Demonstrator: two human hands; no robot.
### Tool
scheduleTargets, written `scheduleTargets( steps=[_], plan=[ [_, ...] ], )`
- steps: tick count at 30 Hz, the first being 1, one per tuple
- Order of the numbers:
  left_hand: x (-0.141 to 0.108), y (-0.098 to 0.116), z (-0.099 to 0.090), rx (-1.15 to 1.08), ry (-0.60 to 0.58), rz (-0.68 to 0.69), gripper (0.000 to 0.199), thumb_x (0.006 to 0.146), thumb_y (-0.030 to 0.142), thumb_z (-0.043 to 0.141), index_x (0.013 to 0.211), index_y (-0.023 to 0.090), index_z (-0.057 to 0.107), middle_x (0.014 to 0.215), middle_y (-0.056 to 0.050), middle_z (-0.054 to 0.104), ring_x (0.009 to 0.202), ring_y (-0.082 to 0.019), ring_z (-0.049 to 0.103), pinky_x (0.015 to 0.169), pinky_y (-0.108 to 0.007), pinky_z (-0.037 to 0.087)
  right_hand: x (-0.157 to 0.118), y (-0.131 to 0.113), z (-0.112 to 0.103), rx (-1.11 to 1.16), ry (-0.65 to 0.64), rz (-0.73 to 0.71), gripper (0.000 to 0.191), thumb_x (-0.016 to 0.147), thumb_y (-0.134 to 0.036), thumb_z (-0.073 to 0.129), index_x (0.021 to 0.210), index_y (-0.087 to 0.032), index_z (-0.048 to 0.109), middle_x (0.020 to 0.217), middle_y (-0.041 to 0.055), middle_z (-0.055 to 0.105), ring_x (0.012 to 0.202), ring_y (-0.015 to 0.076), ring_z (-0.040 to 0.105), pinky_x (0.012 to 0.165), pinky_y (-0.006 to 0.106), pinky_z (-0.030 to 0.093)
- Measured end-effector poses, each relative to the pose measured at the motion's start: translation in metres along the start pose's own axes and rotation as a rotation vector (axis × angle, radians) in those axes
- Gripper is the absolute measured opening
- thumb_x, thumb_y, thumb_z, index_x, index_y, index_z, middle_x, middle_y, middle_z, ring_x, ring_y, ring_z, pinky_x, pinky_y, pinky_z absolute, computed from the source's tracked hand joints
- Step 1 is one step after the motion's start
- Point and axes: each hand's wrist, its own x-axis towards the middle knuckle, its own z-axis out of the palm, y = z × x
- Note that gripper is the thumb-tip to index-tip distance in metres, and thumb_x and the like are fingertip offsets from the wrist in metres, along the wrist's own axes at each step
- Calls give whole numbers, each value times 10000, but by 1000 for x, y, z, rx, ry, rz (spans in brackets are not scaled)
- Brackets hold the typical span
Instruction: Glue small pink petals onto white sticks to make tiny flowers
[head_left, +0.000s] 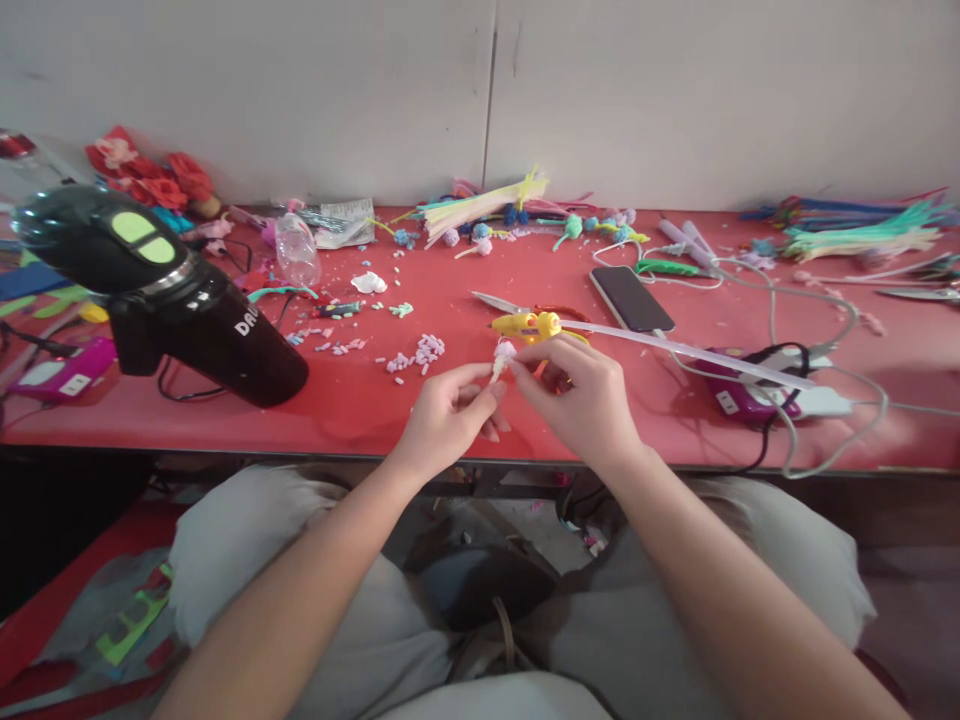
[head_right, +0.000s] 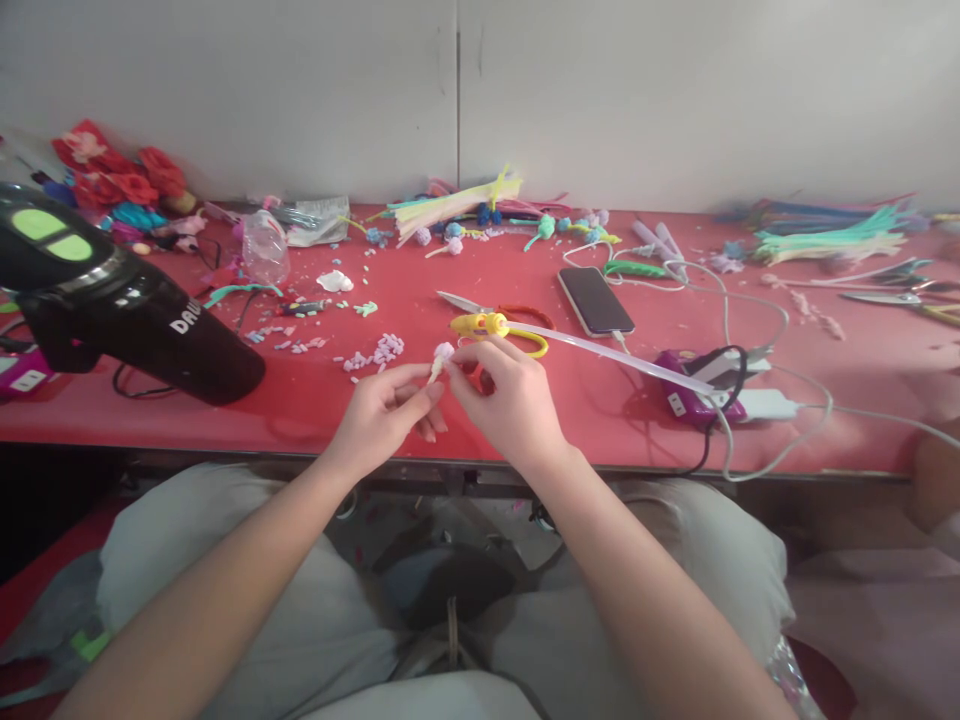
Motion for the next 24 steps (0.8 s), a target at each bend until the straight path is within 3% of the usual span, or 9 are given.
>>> scheduleTargets(
  steps=[17, 24],
  plan=[
    [0, -5, -1, 72, 13, 47, 350, 934, 352, 708, 1205, 131, 737, 639, -12, 704, 535, -143, 671, 581, -250, 580, -1, 0, 1, -58, -10, -36, 146, 936, -273, 605, 834, -221, 695, 779, 33, 701, 559, 125, 488, 575, 295, 435],
    [1, -3, -3, 23, 15, 29, 429, 953, 485, 681, 1177, 123, 737, 638, -14, 697, 531, -129, 658, 555, -225, 556, -2, -2, -3, -24, -12, -26, 127, 928, -257, 602, 849, -207, 689, 786, 33, 695, 570, 126, 499, 581, 298, 431]
  ],
)
